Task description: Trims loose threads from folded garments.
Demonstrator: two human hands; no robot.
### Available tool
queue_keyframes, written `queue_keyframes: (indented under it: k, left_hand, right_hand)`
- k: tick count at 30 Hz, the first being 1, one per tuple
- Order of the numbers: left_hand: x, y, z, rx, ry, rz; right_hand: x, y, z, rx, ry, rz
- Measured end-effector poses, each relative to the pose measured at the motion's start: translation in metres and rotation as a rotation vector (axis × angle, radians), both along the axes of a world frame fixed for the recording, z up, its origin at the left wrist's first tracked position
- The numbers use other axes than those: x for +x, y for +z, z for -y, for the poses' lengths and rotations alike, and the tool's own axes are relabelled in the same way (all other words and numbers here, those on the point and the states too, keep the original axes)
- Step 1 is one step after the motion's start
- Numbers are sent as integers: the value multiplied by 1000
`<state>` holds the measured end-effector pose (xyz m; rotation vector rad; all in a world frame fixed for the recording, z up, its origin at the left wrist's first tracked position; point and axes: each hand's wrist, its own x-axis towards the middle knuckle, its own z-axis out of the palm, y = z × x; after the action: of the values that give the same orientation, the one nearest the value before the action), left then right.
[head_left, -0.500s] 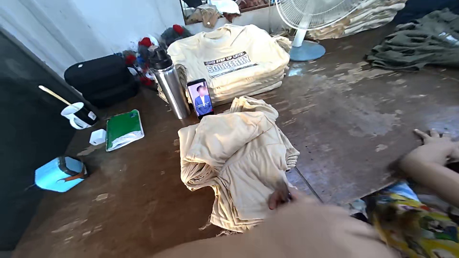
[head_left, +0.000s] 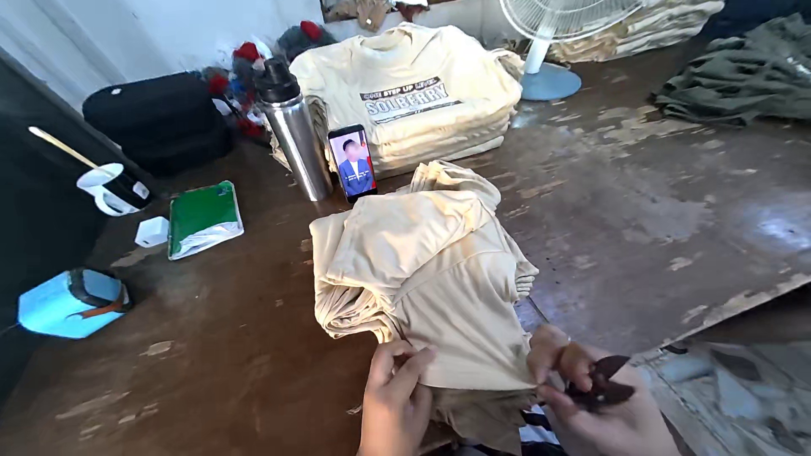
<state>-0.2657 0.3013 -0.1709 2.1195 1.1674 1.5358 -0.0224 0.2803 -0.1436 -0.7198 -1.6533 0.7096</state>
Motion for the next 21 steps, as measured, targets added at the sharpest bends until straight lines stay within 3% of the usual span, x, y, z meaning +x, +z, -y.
queue_keyframes:
  k: [4,7,10,12,14,21]
  left_hand:
    - [5,1,5,-53,21,17]
    - [8,3,3,-167,-5,105]
    - [9,18,1,-537,-189,606]
    - [7,24,-2,-748,-297,1026]
    - [8,23,-1,-767,-349,1237]
    - [11,4,11,-477,-467,1054]
  right_hand:
    - [-9,11,-23,119,-191,6]
    - [-29,-3,-39,154,-448,178]
    - [-51,-29,-44,49,-496,414]
    - [-56,-38,-39,34,-430,418]
    - [-50,-37,-32,17,-321,327]
    - [-47,-18,-24,106,-61,153]
